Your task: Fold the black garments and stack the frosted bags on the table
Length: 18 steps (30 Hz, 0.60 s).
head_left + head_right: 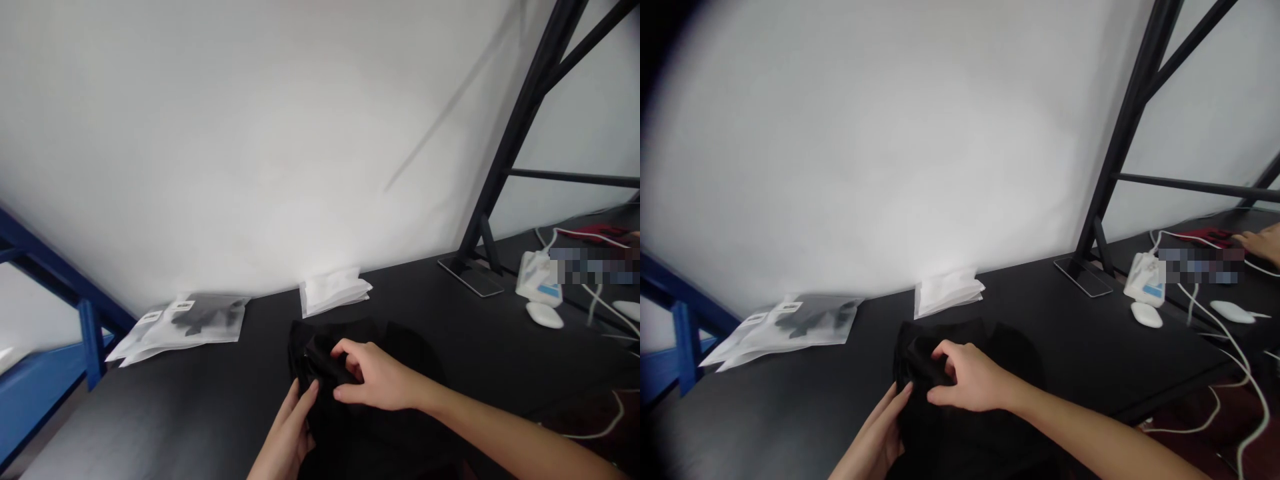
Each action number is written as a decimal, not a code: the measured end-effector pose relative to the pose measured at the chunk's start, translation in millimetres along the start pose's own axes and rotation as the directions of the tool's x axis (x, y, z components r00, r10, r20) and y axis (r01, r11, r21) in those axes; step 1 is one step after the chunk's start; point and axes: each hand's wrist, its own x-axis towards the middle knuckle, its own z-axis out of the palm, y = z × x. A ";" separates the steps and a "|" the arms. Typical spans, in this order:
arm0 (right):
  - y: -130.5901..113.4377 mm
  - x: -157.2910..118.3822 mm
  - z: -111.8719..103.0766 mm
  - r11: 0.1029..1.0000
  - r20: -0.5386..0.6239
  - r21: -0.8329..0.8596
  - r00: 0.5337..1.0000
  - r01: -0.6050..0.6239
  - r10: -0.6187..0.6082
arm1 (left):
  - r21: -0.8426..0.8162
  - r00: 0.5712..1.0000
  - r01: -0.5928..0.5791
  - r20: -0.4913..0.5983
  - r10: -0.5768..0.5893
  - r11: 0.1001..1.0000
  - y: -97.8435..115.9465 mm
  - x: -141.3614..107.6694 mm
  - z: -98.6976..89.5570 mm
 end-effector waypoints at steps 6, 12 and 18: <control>20.6 -22.3 -17.6 0.934 -0.007 0.346 0.995 -0.088 0.097 | -0.053 0.995 0.004 -0.098 -0.009 0.999 6.7 -1.5 -8.7; 29.6 -48.3 -29.9 0.965 -0.192 -0.148 0.964 -0.215 0.186 | -0.051 0.986 -0.052 -0.162 0.044 0.997 5.1 -1.9 -17.1; -8.4 -45.4 1.6 0.970 -0.155 -0.243 0.987 0.010 -0.049 | -0.010 0.994 -0.059 -0.097 0.057 0.998 4.5 -1.8 -20.2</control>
